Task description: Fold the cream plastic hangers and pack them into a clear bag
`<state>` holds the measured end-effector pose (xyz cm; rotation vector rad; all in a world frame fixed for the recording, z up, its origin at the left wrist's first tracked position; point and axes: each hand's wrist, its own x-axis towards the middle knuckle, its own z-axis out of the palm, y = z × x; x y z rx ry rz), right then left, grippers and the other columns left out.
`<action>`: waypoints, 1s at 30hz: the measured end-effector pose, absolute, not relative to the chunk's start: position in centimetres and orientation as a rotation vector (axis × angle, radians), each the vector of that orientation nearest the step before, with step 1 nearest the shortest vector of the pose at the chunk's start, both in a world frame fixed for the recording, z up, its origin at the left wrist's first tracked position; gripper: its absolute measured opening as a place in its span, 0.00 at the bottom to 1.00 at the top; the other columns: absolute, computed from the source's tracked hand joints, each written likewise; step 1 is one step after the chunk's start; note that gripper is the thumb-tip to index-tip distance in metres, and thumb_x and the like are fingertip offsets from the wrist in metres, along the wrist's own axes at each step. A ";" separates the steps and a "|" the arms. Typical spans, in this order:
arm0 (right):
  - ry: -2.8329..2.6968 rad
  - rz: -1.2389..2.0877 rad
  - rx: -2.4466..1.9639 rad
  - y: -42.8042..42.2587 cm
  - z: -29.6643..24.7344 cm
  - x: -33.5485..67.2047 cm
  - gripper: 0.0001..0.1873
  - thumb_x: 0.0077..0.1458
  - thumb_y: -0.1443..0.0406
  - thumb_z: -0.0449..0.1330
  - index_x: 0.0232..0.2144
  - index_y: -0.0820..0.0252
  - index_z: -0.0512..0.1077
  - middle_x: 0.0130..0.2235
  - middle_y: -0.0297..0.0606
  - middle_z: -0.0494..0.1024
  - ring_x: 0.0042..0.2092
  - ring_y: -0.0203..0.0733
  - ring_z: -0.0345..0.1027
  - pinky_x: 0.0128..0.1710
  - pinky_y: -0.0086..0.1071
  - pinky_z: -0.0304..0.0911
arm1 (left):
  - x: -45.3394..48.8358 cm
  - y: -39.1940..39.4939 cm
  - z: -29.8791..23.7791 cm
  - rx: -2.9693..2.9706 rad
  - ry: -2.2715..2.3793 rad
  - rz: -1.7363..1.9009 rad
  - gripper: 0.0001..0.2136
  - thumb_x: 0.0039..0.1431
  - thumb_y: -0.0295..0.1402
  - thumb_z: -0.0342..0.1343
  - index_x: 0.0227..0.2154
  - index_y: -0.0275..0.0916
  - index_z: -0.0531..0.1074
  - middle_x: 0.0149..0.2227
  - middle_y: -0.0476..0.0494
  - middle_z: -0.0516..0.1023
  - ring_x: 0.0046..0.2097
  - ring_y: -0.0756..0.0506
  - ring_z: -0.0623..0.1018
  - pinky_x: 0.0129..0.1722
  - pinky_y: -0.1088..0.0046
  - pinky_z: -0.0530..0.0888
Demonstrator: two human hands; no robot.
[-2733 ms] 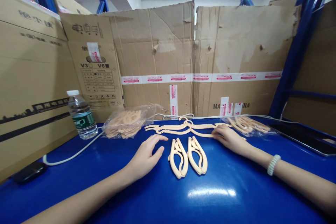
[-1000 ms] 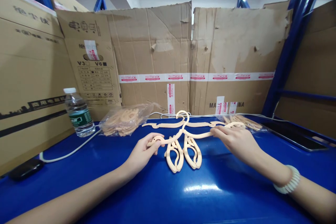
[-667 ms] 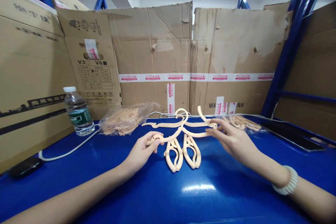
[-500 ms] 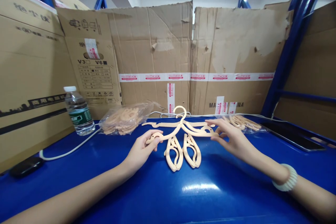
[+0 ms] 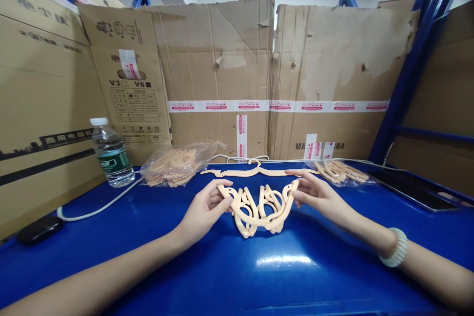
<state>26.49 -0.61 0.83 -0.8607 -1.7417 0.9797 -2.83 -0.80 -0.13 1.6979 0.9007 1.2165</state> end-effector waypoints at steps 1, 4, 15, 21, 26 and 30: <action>-1.699 1.033 -0.834 -0.8 0.7 26.0 0.27 0.52 0.57 0.64 0.52 0.55 0.61 0.31 0.32 0.72 0.29 0.36 0.66 0.31 0.32 0.66 | -2.8 -0.9 -0.2 1.701 0.890 1.211 0.15 0.55 0.36 0.59 0.44 0.38 0.65 0.28 0.51 0.73 0.32 0.48 0.78 0.35 0.72 0.76; -1.562 1.131 -0.782 -1.3 0.4 25.1 0.28 0.50 0.59 0.67 0.47 0.54 0.56 0.30 0.31 0.74 0.27 0.34 0.67 0.29 0.31 0.65 | -2.7 -1.0 -0.3 1.719 0.868 1.218 0.16 0.56 0.35 0.58 0.45 0.38 0.64 0.28 0.51 0.73 0.32 0.48 0.78 0.35 0.72 0.76; -2.079 1.188 -0.708 -3.2 1.3 24.8 0.19 0.58 0.58 0.60 0.50 0.57 0.69 0.51 0.43 0.71 0.48 0.43 0.69 0.51 0.42 0.66 | -2.5 -2.0 0.0 1.807 0.878 1.189 0.19 0.58 0.36 0.57 0.51 0.41 0.61 0.31 0.52 0.70 0.26 0.50 0.77 0.29 0.72 0.75; -2.202 1.200 -0.650 -3.7 1.6 24.8 0.23 0.59 0.59 0.59 0.57 0.52 0.66 0.59 0.44 0.64 0.50 0.43 0.68 0.50 0.40 0.65 | -2.2 -2.3 0.0 1.734 0.803 1.212 0.22 0.58 0.34 0.59 0.51 0.43 0.56 0.31 0.53 0.72 0.25 0.50 0.77 0.27 0.73 0.76; -2.150 1.253 -0.673 -3.8 1.5 24.7 0.27 0.58 0.59 0.61 0.59 0.52 0.64 0.58 0.45 0.65 0.45 0.40 0.69 0.47 0.37 0.68 | -2.2 -2.2 -0.3 1.706 0.794 1.257 0.15 0.57 0.33 0.59 0.41 0.42 0.57 0.34 0.50 0.75 0.29 0.48 0.79 0.32 0.70 0.77; -2.130 1.277 -0.674 -3.7 1.5 24.6 0.28 0.58 0.58 0.61 0.59 0.52 0.63 0.58 0.45 0.64 0.46 0.41 0.69 0.49 0.40 0.67 | -2.3 -2.5 0.2 1.874 0.887 1.172 0.08 0.57 0.34 0.58 0.38 0.38 0.67 0.38 0.44 0.77 0.37 0.45 0.79 0.37 0.68 0.78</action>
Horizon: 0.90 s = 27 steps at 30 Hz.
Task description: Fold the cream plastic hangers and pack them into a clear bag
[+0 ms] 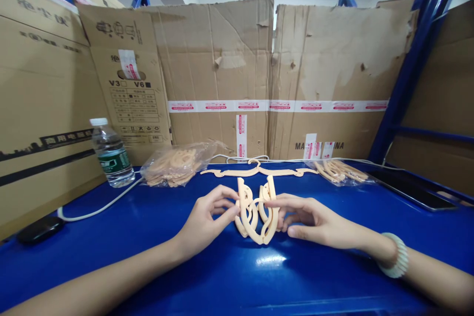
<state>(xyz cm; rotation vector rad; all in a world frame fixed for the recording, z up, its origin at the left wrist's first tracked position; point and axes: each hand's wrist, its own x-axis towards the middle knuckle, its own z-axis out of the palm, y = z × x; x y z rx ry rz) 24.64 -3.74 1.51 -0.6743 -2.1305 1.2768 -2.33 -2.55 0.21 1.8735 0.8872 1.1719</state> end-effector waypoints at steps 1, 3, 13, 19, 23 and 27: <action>-2.131 1.274 -0.669 -3.7 1.5 24.7 0.28 0.58 0.59 0.61 0.59 0.52 0.62 0.59 0.45 0.64 0.47 0.42 0.69 0.50 0.41 0.67 | -2.3 -2.7 0.4 1.929 0.901 1.138 0.08 0.58 0.34 0.57 0.38 0.38 0.70 0.39 0.42 0.77 0.40 0.43 0.79 0.39 0.68 0.77; -2.129 1.274 -0.648 -3.7 1.4 24.7 0.28 0.58 0.60 0.61 0.59 0.52 0.62 0.60 0.45 0.62 0.49 0.43 0.69 0.52 0.43 0.65 | -2.4 -2.9 0.6 2.003 0.886 1.083 0.09 0.58 0.33 0.56 0.40 0.38 0.73 0.46 0.40 0.77 0.46 0.41 0.78 0.42 0.66 0.77; -2.137 1.248 -0.563 -3.7 0.9 24.7 0.30 0.58 0.63 0.62 0.61 0.48 0.59 0.63 0.44 0.56 0.51 0.43 0.68 0.54 0.45 0.65 | -2.4 -3.2 0.2 1.964 0.617 0.892 0.20 0.59 0.30 0.57 0.55 0.45 0.69 0.64 0.39 0.59 0.55 0.38 0.72 0.51 0.58 0.75; -2.104 1.237 -0.565 -3.7 0.8 24.9 0.31 0.58 0.64 0.61 0.62 0.49 0.57 0.65 0.45 0.53 0.51 0.43 0.68 0.54 0.44 0.65 | -2.4 -2.9 0.4 1.821 0.661 0.904 0.22 0.58 0.32 0.57 0.56 0.43 0.67 0.57 0.37 0.68 0.50 0.41 0.75 0.48 0.60 0.76; -2.198 1.158 -0.589 -4.0 1.4 24.8 0.30 0.58 0.63 0.60 0.61 0.51 0.58 0.63 0.43 0.59 0.56 0.46 0.64 0.57 0.47 0.61 | -2.2 -3.4 0.4 1.910 0.657 0.842 0.24 0.58 0.31 0.57 0.58 0.41 0.64 0.55 0.37 0.71 0.48 0.42 0.76 0.50 0.60 0.75; -2.232 1.150 -0.580 -4.2 1.8 24.8 0.28 0.58 0.62 0.60 0.60 0.52 0.60 0.61 0.44 0.62 0.56 0.47 0.64 0.57 0.48 0.60 | -2.4 -3.8 0.4 2.126 0.647 0.844 0.24 0.58 0.29 0.56 0.58 0.44 0.64 0.62 0.38 0.61 0.46 0.43 0.76 0.48 0.62 0.76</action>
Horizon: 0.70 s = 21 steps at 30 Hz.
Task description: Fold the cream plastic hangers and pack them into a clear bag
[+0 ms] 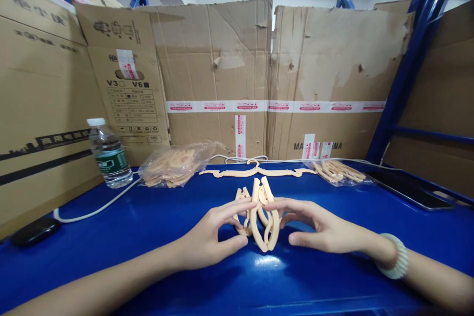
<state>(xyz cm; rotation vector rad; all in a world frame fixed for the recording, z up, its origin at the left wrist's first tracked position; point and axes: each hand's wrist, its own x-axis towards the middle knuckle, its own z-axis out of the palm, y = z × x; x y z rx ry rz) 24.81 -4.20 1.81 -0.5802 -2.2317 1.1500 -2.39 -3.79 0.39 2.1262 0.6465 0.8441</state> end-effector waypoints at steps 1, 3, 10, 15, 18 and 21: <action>-2.236 1.141 -0.588 -4.2 1.9 24.8 0.28 0.58 0.62 0.60 0.60 0.53 0.61 0.61 0.44 0.63 0.56 0.47 0.64 0.57 0.48 0.60 | -2.5 -3.8 0.5 2.155 0.651 0.835 0.24 0.58 0.29 0.56 0.58 0.45 0.64 0.62 0.38 0.63 0.44 0.44 0.77 0.47 0.62 0.76; -2.257 1.135 -0.610 -4.2 2.0 25.0 0.26 0.58 0.62 0.61 0.58 0.52 0.63 0.59 0.44 0.65 0.57 0.47 0.63 0.57 0.47 0.60 | -2.6 -3.9 0.7 2.197 0.663 0.803 0.23 0.59 0.28 0.55 0.57 0.45 0.64 0.59 0.38 0.66 0.40 0.45 0.77 0.47 0.62 0.75; -2.179 1.367 -0.565 -3.7 2.1 25.3 0.27 0.56 0.61 0.63 0.58 0.51 0.65 0.60 0.43 0.62 0.55 0.48 0.64 0.53 0.44 0.63 | -2.7 -4.1 1.1 2.300 0.629 0.718 0.27 0.59 0.27 0.54 0.61 0.46 0.59 0.63 0.41 0.61 0.58 0.39 0.69 0.56 0.60 0.69; -2.033 1.283 -0.720 -2.8 2.4 26.4 0.25 0.56 0.58 0.63 0.55 0.54 0.68 0.57 0.43 0.67 0.55 0.47 0.65 0.55 0.44 0.62 | -2.9 -3.7 0.8 2.328 0.689 0.802 0.25 0.63 0.30 0.52 0.62 0.45 0.56 0.62 0.40 0.62 0.62 0.38 0.63 0.59 0.57 0.66; -1.973 1.078 -0.948 -1.8 2.5 27.7 0.22 0.57 0.55 0.60 0.52 0.56 0.69 0.52 0.43 0.73 0.50 0.46 0.69 0.49 0.41 0.67 | -3.1 -3.4 0.8 2.433 0.700 0.810 0.23 0.63 0.31 0.51 0.61 0.46 0.58 0.62 0.40 0.61 0.63 0.39 0.61 0.61 0.56 0.63; -2.099 0.858 -1.149 -1.2 2.5 28.8 0.22 0.57 0.52 0.58 0.50 0.57 0.70 0.51 0.43 0.72 0.49 0.49 0.68 0.46 0.41 0.67 | -3.3 -3.3 0.9 2.534 0.708 0.756 0.21 0.64 0.31 0.50 0.59 0.45 0.60 0.62 0.40 0.62 0.63 0.39 0.61 0.62 0.57 0.60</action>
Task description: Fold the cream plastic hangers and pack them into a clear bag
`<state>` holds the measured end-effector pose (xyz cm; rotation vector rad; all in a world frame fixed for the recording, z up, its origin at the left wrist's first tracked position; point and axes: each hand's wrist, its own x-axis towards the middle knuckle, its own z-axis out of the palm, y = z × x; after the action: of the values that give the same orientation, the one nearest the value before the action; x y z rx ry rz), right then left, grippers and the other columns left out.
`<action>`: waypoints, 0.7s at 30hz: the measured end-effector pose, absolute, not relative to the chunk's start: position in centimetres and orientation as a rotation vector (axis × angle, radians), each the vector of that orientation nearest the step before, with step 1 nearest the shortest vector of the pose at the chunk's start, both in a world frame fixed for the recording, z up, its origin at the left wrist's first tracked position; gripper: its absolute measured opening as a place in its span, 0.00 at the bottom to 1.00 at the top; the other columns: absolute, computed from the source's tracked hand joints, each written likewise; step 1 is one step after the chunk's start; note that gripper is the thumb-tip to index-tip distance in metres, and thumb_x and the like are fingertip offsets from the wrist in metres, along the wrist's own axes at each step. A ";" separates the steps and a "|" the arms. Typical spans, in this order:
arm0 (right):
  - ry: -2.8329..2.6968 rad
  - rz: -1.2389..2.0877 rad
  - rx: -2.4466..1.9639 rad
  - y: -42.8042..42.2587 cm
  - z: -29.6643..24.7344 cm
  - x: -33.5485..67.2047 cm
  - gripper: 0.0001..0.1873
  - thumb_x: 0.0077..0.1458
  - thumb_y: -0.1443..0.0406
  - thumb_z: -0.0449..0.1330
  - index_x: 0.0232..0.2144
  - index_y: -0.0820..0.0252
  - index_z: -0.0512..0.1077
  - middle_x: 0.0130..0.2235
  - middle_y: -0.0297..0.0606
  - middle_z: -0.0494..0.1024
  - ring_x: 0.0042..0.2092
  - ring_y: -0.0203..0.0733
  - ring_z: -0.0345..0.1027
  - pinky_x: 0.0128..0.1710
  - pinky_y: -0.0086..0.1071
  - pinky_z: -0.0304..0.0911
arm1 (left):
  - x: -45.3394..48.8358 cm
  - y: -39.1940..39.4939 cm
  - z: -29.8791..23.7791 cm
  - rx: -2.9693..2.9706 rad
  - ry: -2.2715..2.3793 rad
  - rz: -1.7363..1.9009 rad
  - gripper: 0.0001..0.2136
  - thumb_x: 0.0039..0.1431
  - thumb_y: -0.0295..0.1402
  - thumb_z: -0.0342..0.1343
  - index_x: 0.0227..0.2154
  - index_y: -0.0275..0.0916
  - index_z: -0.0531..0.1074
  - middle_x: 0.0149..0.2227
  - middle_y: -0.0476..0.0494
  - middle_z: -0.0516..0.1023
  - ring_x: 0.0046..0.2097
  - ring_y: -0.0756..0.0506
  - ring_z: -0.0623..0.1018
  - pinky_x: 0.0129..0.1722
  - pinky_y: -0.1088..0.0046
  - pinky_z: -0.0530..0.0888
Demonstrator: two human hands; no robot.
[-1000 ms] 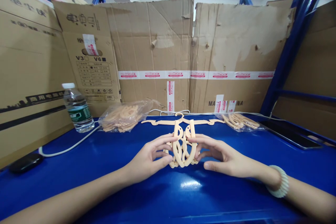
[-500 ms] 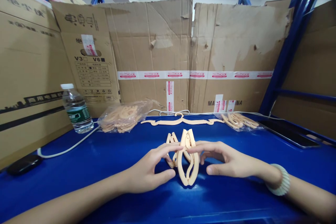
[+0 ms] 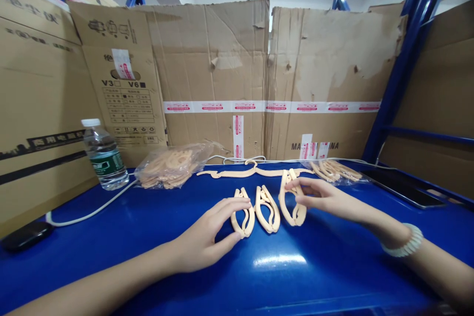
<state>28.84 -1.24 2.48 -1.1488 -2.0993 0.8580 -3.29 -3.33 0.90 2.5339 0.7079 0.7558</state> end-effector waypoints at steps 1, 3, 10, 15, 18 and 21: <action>-2.173 0.804 -1.196 -1.2 2.5 29.0 0.23 0.56 0.52 0.59 0.49 0.57 0.70 0.51 0.43 0.72 0.50 0.50 0.67 0.47 0.41 0.66 | -3.3 -3.4 0.9 2.567 0.710 0.723 0.21 0.64 0.31 0.50 0.59 0.44 0.60 0.62 0.40 0.62 0.63 0.39 0.61 0.62 0.57 0.60; -2.323 0.743 -1.256 -1.5 2.6 29.1 0.25 0.54 0.51 0.60 0.51 0.57 0.68 0.52 0.43 0.70 0.51 0.51 0.65 0.48 0.41 0.65 | -3.4 -3.6 1.0 2.628 0.722 0.634 0.22 0.64 0.30 0.50 0.60 0.45 0.58 0.63 0.40 0.60 0.64 0.39 0.60 0.62 0.57 0.59; -2.575 0.712 -1.237 -2.4 2.9 28.5 0.40 0.50 0.48 0.63 0.61 0.53 0.57 0.52 0.41 0.65 0.51 0.50 0.63 0.53 0.41 0.60 | -3.2 -4.6 2.0 2.721 0.783 0.193 0.30 0.63 0.42 0.52 0.65 0.54 0.48 0.69 0.46 0.45 0.68 0.32 0.46 0.63 0.43 0.51; -2.625 0.609 -1.285 -2.3 2.6 28.4 0.44 0.50 0.47 0.63 0.63 0.54 0.54 0.48 0.41 0.63 0.48 0.49 0.63 0.51 0.42 0.61 | -2.9 -5.0 2.4 2.706 0.814 0.074 0.30 0.64 0.47 0.50 0.65 0.57 0.45 0.69 0.51 0.41 0.68 0.30 0.42 0.62 0.40 0.47; -2.623 0.566 -1.300 -2.4 2.4 28.1 0.43 0.51 0.47 0.62 0.64 0.53 0.53 0.47 0.41 0.63 0.46 0.49 0.63 0.49 0.42 0.61 | -3.0 -5.0 2.2 2.714 0.813 0.127 0.30 0.63 0.47 0.51 0.65 0.56 0.47 0.69 0.49 0.42 0.67 0.28 0.43 0.62 0.39 0.48; -2.625 0.502 -1.286 -2.4 2.1 27.8 0.43 0.52 0.45 0.60 0.64 0.52 0.53 0.46 0.41 0.63 0.45 0.48 0.63 0.48 0.42 0.61 | -3.1 -4.9 2.2 2.713 0.808 0.099 0.30 0.63 0.49 0.50 0.65 0.55 0.47 0.69 0.48 0.42 0.67 0.27 0.43 0.61 0.38 0.49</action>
<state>27.80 -2.41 2.13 -1.2862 -2.6246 0.5023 -3.05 -4.86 2.16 2.7127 0.8084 0.0991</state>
